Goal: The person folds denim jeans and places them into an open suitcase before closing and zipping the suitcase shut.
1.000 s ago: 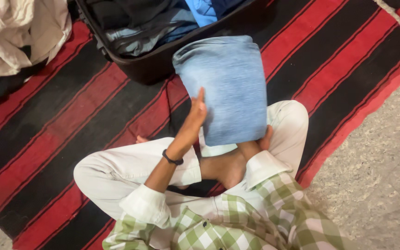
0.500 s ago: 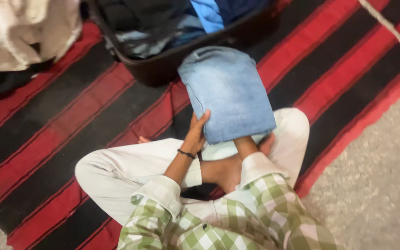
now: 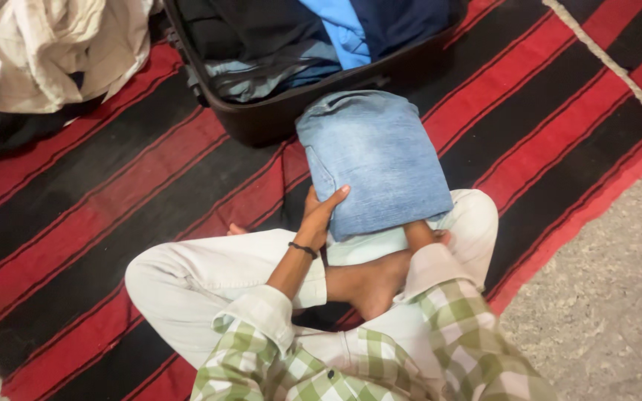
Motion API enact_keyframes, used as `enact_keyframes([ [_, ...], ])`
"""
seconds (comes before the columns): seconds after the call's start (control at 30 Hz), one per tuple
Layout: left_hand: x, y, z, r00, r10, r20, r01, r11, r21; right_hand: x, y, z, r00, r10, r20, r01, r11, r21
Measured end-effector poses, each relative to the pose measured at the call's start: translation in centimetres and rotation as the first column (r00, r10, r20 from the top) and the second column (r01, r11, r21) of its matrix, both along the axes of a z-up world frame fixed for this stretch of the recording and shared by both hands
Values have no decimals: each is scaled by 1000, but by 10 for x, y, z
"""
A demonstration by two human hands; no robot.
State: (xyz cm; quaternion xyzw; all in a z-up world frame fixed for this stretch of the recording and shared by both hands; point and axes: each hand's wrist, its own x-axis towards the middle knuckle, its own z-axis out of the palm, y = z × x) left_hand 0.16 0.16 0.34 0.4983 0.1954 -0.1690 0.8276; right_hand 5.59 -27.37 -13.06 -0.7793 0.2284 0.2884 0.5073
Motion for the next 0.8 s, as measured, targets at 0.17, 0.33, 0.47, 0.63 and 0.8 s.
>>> enact_keyframes([
  [0.17,9,5,12,999,-48,-2,48,997,66,6,-57,23,993,-119,-20,119,992,41],
  [0.33,6,16,16,998,-55,29,47,976,212,46,-85,60,972,-231,51,219,960,175],
  [0.47,0,27,13,998,-58,2,49,857,514,55,-80,106,903,-415,114,371,884,284],
  [0.63,-1,22,9,992,-116,51,47,707,705,24,18,176,397,540,742,-125,833,-539],
  [0.8,-4,22,2,996,-58,74,2,803,596,22,118,190,199,861,468,-282,507,-814],
])
